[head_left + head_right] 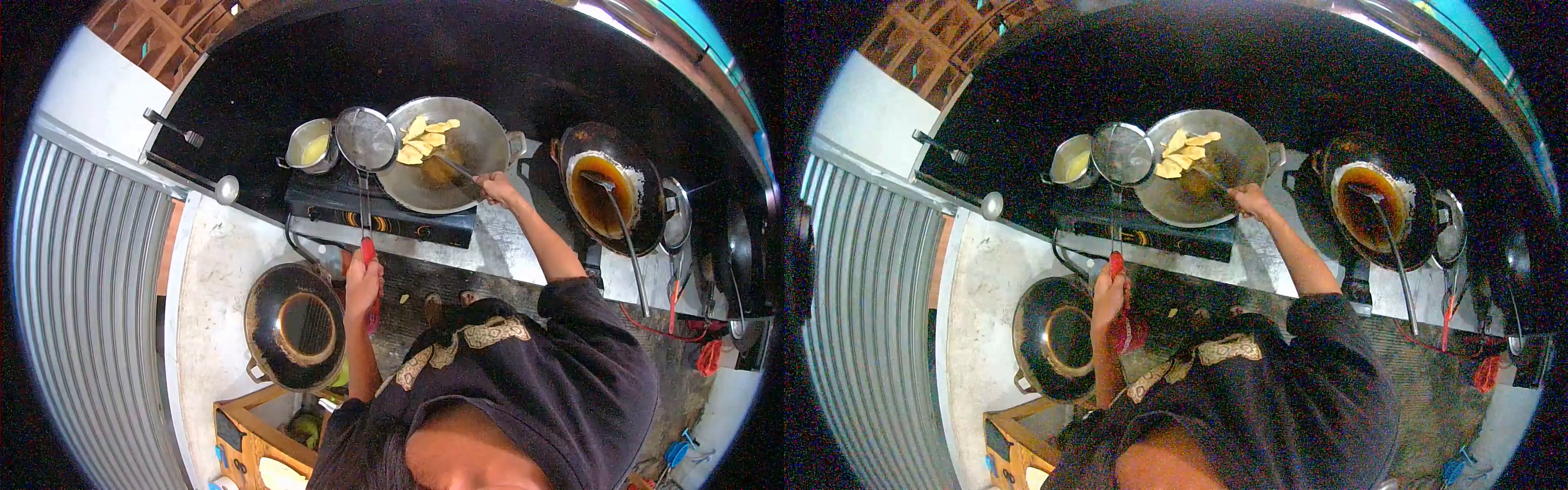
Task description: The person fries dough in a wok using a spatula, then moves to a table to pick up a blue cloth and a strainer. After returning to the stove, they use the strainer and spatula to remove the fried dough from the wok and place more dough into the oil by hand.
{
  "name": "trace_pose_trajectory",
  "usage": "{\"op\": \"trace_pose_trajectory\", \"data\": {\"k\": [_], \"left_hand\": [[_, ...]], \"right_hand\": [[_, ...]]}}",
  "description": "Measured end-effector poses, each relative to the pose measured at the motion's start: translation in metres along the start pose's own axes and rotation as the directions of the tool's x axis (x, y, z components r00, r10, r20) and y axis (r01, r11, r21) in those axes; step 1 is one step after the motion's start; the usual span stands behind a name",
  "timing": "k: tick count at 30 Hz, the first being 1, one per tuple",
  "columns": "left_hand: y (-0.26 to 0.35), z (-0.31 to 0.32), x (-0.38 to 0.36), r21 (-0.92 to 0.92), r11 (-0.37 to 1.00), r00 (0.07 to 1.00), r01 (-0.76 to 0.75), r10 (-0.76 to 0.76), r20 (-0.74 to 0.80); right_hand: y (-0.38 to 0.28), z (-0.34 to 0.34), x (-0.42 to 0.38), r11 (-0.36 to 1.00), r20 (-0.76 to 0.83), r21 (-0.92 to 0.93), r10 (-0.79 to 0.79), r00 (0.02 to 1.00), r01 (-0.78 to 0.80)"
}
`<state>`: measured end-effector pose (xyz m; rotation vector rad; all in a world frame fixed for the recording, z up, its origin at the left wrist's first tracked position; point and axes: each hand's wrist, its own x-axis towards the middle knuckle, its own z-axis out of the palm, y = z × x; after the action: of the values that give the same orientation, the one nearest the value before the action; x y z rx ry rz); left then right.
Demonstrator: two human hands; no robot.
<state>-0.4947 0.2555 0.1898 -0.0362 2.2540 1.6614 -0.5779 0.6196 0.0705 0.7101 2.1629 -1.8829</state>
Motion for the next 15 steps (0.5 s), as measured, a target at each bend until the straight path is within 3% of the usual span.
{"op": "trace_pose_trajectory", "data": {"k": [3,10,15], "left_hand": [[0.004,0.0,0.0,-0.002,1.0,1.0,0.024,-0.024,0.002],[-0.003,-0.005,0.001,-0.042,0.999,0.999,0.008,-0.007,0.041],[0.005,-0.003,-0.001,-0.084,0.996,0.999,0.032,-0.029,0.044]], "right_hand": [[-0.001,0.012,0.003,1.0,-0.08,0.01,-0.025,0.996,0.026],[-0.005,-0.014,-0.028,0.997,0.072,0.072,-0.012,0.997,0.007],[0.004,-0.035,-0.07,1.0,0.061,0.02,0.007,0.998,-0.008]]}}
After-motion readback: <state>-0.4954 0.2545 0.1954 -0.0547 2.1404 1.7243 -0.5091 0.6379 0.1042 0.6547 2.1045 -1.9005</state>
